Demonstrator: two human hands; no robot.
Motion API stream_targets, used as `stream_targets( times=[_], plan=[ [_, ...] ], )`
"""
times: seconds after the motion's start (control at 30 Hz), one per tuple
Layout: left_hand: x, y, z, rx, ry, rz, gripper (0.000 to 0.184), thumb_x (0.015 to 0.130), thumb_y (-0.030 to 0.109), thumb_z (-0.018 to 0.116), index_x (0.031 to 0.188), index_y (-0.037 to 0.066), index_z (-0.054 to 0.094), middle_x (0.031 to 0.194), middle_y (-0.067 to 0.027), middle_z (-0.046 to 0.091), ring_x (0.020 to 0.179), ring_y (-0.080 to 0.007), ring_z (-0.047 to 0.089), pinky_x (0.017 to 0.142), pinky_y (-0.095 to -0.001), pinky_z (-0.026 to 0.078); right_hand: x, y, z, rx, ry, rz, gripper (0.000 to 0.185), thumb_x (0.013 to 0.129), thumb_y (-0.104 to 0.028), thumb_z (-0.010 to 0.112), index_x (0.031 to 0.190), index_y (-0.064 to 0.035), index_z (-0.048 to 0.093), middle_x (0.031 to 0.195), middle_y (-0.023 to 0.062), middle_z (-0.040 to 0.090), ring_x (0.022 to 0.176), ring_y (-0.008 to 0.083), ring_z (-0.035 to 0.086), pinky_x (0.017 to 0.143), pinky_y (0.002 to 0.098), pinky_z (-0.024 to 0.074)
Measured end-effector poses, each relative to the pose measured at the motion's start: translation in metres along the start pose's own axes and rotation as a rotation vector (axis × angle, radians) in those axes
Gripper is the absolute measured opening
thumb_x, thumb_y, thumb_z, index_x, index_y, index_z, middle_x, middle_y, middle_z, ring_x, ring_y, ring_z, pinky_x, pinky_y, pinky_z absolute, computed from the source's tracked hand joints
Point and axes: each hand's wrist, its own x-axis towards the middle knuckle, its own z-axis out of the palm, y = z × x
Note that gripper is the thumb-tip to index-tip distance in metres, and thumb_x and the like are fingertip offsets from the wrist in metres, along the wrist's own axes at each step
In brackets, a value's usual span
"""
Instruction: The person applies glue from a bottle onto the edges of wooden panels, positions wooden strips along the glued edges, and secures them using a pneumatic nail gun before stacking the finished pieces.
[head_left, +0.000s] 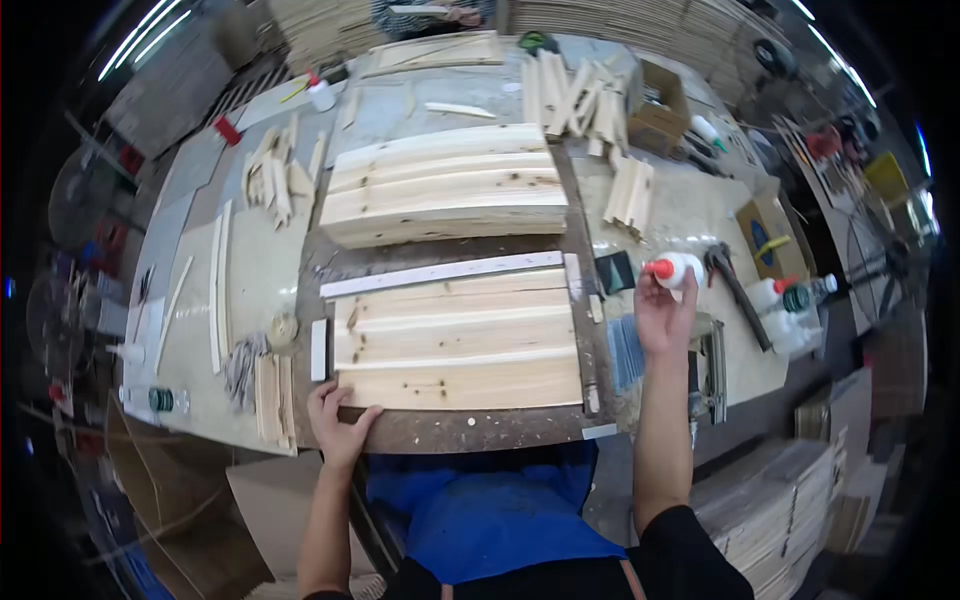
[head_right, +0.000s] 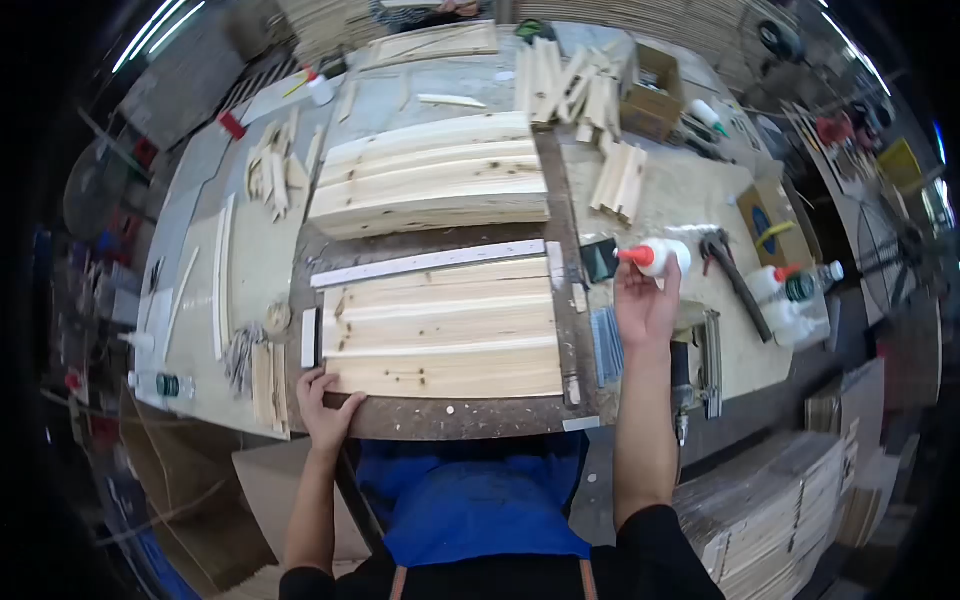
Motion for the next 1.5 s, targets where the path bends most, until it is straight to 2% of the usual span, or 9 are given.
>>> stream_targets(
  times=[0.07,0.33,0.43,0.57,0.67,0.83,1.0,1.23,1.5],
  plan=[
    [0.000,-0.002,0.001,0.022,0.029,-0.037,0.058,0.066,0.026,0.102,0.112,0.006,0.072,0.131,-0.0169,0.062,0.125,-0.0378,0.060,0.108,-0.0469,0.051,-0.050,0.033,0.017,-0.293,-0.159,0.007,0.048,0.102,-0.030,0.077,0.136,0.0003,0.061,0.127,0.0199,0.071,0.119,0.0312,0.070,0.107,0.0455,0.0599],
    [0.005,-0.002,-0.011,-0.006,-0.005,0.046,0.063,0.068,0.030,0.101,0.118,0.005,0.072,0.128,-0.0161,0.063,0.121,-0.0367,0.062,0.106,-0.0461,0.052,-0.122,0.158,0.023,-0.997,-0.292,0.065,0.056,0.097,-0.008,0.078,0.147,0.0000,0.055,0.136,0.0166,0.070,0.129,0.0295,0.068,0.114,0.0438,0.0542],
    [0.009,-0.015,-0.023,-0.083,-0.042,0.058,0.065,0.068,0.031,0.101,0.120,0.005,0.072,0.123,-0.0148,0.065,0.119,-0.0355,0.062,0.103,-0.0463,0.052,-0.132,0.207,0.046,-1.141,-0.388,0.256,0.056,0.094,-0.003,0.078,0.145,0.0012,0.056,0.137,0.0156,0.070,0.129,0.0268,0.067,0.113,0.0417,0.0527],
    [0.012,-0.035,-0.036,-0.028,-0.080,0.050,0.059,0.071,0.036,0.099,0.118,0.008,0.075,0.117,-0.0120,0.066,0.113,-0.0337,0.061,0.101,-0.0461,0.049,-0.149,0.253,0.077,-1.031,-0.532,0.155,0.054,0.092,-0.004,0.081,0.142,0.0019,0.059,0.132,0.0144,0.072,0.125,0.0242,0.069,0.110,0.0390,0.0534],
    [0.013,-0.036,-0.030,0.023,-0.031,0.036,0.063,0.071,0.039,0.098,0.120,0.006,0.075,0.109,-0.0101,0.066,0.110,-0.0321,0.060,0.097,-0.0451,0.050,-0.147,0.294,0.073,-1.143,-0.559,0.166,0.052,0.091,-0.004,0.083,0.138,0.0016,0.062,0.129,0.0131,0.073,0.120,0.0225,0.070,0.107,0.0377,0.0547],
    [0.013,-0.039,-0.032,-0.041,-0.045,-0.039,0.061,0.071,0.041,0.098,0.117,0.007,0.077,0.108,-0.0097,0.065,0.110,-0.0318,0.060,0.099,-0.0431,0.049,-0.136,0.346,0.045,-1.236,-0.529,0.278,0.048,0.088,-0.006,0.090,0.129,0.0021,0.066,0.121,0.0108,0.076,0.110,0.0186,0.074,0.098,0.0341,0.0583],
    [0.013,-0.042,-0.030,-0.028,-0.013,-0.002,0.060,0.070,0.043,0.098,0.116,0.010,0.078,0.107,-0.0083,0.065,0.109,-0.0311,0.060,0.099,-0.0429,0.049,-0.139,0.361,0.043,-1.307,-0.554,0.343,0.049,0.088,-0.006,0.090,0.129,0.0021,0.065,0.120,0.0104,0.076,0.110,0.0181,0.073,0.098,0.0342,0.0582],
    [0.013,-0.043,-0.031,-0.053,-0.008,-0.024,0.061,0.069,0.045,0.098,0.116,0.012,0.078,0.108,-0.0066,0.066,0.109,-0.0296,0.061,0.099,-0.0421,0.049,-0.137,0.363,0.038,-1.446,-0.644,0.249,0.047,0.089,-0.005,0.089,0.128,0.0015,0.064,0.119,0.0097,0.076,0.109,0.0175,0.073,0.097,0.0326,0.0573],
    [0.013,-0.044,-0.030,-0.065,-0.020,-0.033,0.060,0.070,0.046,0.096,0.117,0.013,0.079,0.108,-0.0064,0.064,0.110,-0.0294,0.060,0.099,-0.0439,0.047,-0.138,0.364,0.033,-1.440,-0.596,0.205,0.042,0.091,-0.004,0.089,0.125,0.0009,0.065,0.116,0.0086,0.077,0.106,0.0168,0.073,0.095,0.0323,0.0575]
  ],
)
